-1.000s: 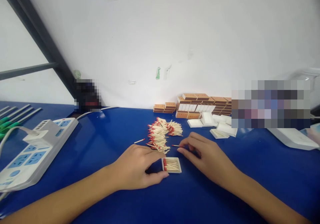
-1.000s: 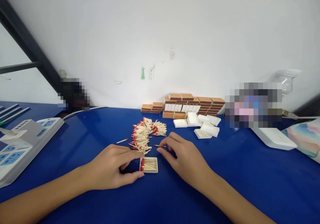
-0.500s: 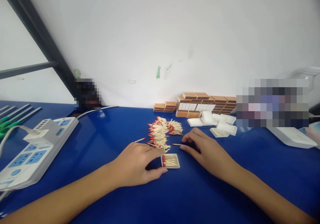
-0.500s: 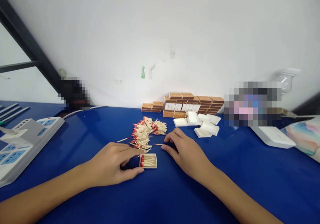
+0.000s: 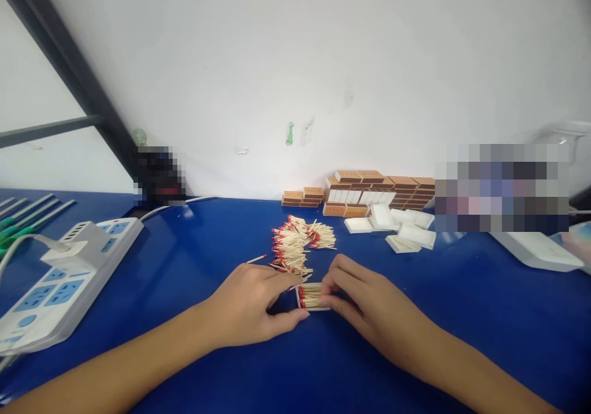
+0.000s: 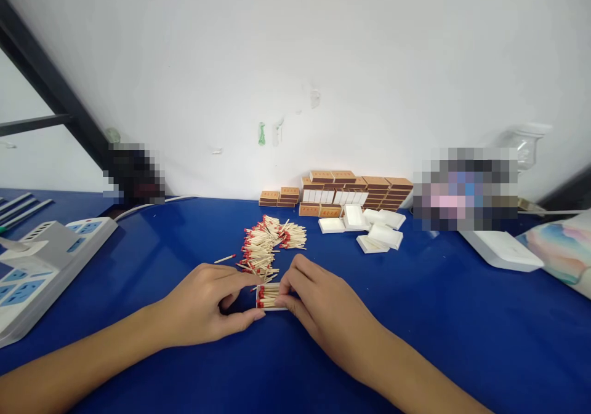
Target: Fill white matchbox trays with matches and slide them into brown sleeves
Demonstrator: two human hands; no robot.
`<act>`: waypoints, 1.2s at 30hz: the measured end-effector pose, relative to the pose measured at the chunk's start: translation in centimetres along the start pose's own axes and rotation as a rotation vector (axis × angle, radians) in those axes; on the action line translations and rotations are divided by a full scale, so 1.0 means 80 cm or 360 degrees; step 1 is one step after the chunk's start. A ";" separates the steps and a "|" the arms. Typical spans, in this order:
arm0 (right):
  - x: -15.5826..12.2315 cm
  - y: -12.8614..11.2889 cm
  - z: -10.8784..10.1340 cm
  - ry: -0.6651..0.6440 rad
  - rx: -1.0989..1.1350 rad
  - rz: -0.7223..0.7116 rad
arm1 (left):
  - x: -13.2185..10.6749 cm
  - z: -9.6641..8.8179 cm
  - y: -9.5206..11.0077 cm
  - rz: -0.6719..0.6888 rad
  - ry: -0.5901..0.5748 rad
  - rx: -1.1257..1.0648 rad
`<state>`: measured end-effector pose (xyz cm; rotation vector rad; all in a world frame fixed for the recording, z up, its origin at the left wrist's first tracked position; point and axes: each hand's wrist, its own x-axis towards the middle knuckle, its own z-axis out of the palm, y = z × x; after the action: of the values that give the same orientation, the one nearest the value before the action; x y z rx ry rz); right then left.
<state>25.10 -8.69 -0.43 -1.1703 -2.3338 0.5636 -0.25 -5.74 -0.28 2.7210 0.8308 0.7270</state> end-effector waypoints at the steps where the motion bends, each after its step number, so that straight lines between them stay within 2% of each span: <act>1: -0.001 0.000 0.001 -0.0036 -0.0013 -0.0002 | 0.000 0.001 0.001 0.0006 0.0002 -0.0010; 4: -0.002 0.002 0.002 -0.0073 0.0002 0.0016 | 0.000 0.001 0.000 0.0005 -0.0005 -0.0022; 11: 0.000 0.008 -0.006 0.0061 0.0009 -0.0028 | -0.002 0.002 -0.001 0.0054 -0.0012 -0.0017; 16: 0.011 0.043 -0.006 0.0325 -0.0257 0.0119 | -0.001 0.002 0.000 0.0087 -0.0004 -0.0028; 21: 0.025 0.070 -0.005 0.0327 -0.0402 0.0077 | -0.001 0.001 0.000 0.0076 -0.0087 -0.0014; 29: 0.030 0.062 0.000 0.0378 -0.0388 0.0068 | 0.000 -0.005 0.004 0.0089 -0.0083 0.0047; 36: 0.031 0.064 0.000 0.0336 -0.0344 0.0074 | 0.000 -0.004 0.001 0.0072 -0.0066 0.0078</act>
<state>27.02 -3.85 -2.65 -1.3146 -2.2311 0.1939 -0.34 -5.78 0.04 2.7965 0.7903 0.6652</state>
